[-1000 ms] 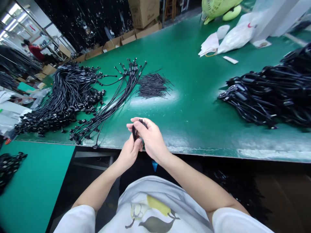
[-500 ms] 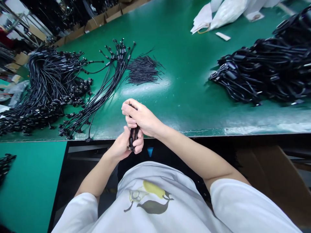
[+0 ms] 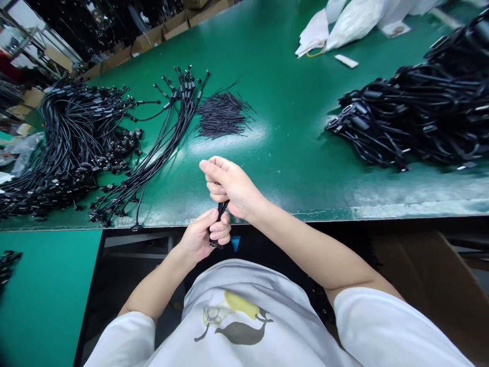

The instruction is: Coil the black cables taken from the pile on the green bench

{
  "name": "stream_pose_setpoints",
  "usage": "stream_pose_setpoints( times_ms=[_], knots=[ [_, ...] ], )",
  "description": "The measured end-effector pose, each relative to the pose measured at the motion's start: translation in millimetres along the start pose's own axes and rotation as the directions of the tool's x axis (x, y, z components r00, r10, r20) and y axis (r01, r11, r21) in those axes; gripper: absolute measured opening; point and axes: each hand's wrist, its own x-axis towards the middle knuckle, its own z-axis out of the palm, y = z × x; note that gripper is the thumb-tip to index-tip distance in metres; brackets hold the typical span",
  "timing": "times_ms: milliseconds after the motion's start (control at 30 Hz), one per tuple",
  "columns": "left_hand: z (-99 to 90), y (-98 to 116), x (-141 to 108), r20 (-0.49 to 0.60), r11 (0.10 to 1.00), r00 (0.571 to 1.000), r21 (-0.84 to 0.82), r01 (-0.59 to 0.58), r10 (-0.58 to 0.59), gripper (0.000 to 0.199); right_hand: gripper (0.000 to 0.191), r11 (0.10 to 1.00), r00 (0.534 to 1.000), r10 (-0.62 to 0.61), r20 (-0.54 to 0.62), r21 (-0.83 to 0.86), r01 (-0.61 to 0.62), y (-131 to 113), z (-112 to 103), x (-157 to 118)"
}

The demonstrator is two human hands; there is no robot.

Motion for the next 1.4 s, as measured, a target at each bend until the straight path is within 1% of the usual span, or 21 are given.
stream_pose_setpoints(
  times_ms=[167,233,267,300,333,400,433,467,533,567,633,700,833,933,1000,1033,1067,1133,1233,1300,1400],
  knots=[
    [5.6,5,3,0.009,0.998,0.999,0.051,-0.045,0.045,0.030,0.047,0.991,0.994,-0.113,-0.007,-0.071,0.112,-3,-7,0],
    [4.4,6,4,0.029,0.996,0.999,0.092,-0.019,0.016,0.032,0.045,0.955,0.982,-0.186,0.011,-0.234,0.184,-5,-15,-2],
    [2.1,7,4,0.030,0.991,1.000,0.136,-0.012,0.008,0.032,0.043,0.891,0.967,-0.246,0.060,-0.380,0.250,-7,-20,-4],
    [-1.2,8,3,0.020,0.976,1.000,0.215,-0.028,0.024,0.033,0.039,0.762,0.938,-0.309,0.157,-0.550,0.343,-9,-24,-6],
    [-5.5,9,3,0.001,0.938,0.997,0.339,-0.076,0.080,0.033,0.035,0.552,0.885,-0.350,0.306,-0.696,0.459,-11,-29,-10],
    [-15.4,12,3,-0.004,0.705,0.953,0.675,-0.220,0.302,0.031,0.026,0.015,0.730,-0.248,0.637,-0.751,0.661,-14,-36,-19],
    [-20.4,13,3,0.043,0.500,0.906,0.822,-0.272,0.421,0.029,0.026,-0.205,0.666,-0.144,0.732,-0.681,0.703,-13,-39,-24],
    [-25.0,14,4,0.122,0.274,0.856,0.916,-0.292,0.503,0.026,0.028,-0.365,0.645,-0.053,0.762,-0.616,0.698,-12,-42,-28],
    [-31.7,16,8,0.283,-0.100,0.799,0.957,-0.273,0.531,0.025,0.029,-0.542,0.723,0.055,0.688,-0.588,0.601,-5,-46,-32],
    [-33.5,17,10,0.339,-0.219,0.798,0.940,-0.262,0.499,0.025,0.026,-0.575,0.780,0.091,0.619,-0.606,0.549,-2,-49,-32],
    [-34.3,21,13,0.371,-0.321,0.831,0.914,-0.248,0.415,0.027,0.019,-0.587,0.839,0.172,0.517,-0.630,0.509,6,-55,-29],
    [-32.5,27,15,0.304,-0.242,0.891,0.943,-0.230,0.337,0.030,0.019,-0.576,0.820,0.222,0.528,-0.608,0.547,10,-61,-23],
    [-31.9,40,15,0.136,0.097,0.968,0.982,-0.159,0.209,0.031,0.024,-0.541,0.749,0.241,0.617,-0.555,0.631,5,-64,-11],
    [-40.7,42,18,0.055,0.345,0.972,0.929,-0.133,0.227,0.036,0.028,-0.301,0.729,0.318,0.607,-0.664,0.684,-22,-55,14],
    [-48.7,40,20,-0.004,0.548,0.968,0.825,-0.140,0.253,0.040,0.028,-0.142,0.763,0.258,0.592,-0.758,0.636,-49,-51,49],
    [-52.3,38,21,-0.030,0.633,0.963,0.759,-0.154,0.269,0.041,0.029,-0.116,0.808,0.167,0.564,-0.803,0.585,-64,-51,72],
    [-55.2,35,22,-0.052,0.696,0.955,0.697,-0.174,0.291,0.042,0.033,-0.161,0.879,-0.009,0.476,-0.869,0.469,-78,-54,99],
    [-58.7,30,24,-0.078,0.756,0.937,0.616,-0.222,0.339,0.041,0.041,-0.223,0.907,-0.185,0.378,-0.915,0.336,-101,-67,156],
    [-60.0,22,26,-0.091,0.766,0.916,0.583,-0.269,0.391,0.038,0.043,-0.274,0.902,-0.339,0.267,-0.945,0.177,-120,-99,230],
    [-60.2,19,28,-0.092,0.777,0.909,0.559,-0.291,0.407,0.039,0.039,-0.306,0.895,-0.387,0.220,-0.947,0.101,-122,-122,261],
    [-61.1,17,32,-0.095,0.823,0.907,0.467,-0.323,0.410,0.040,0.027,-0.365,0.897,-0.396,0.196,-0.930,0.043,-118,-148,281]
  ],
)
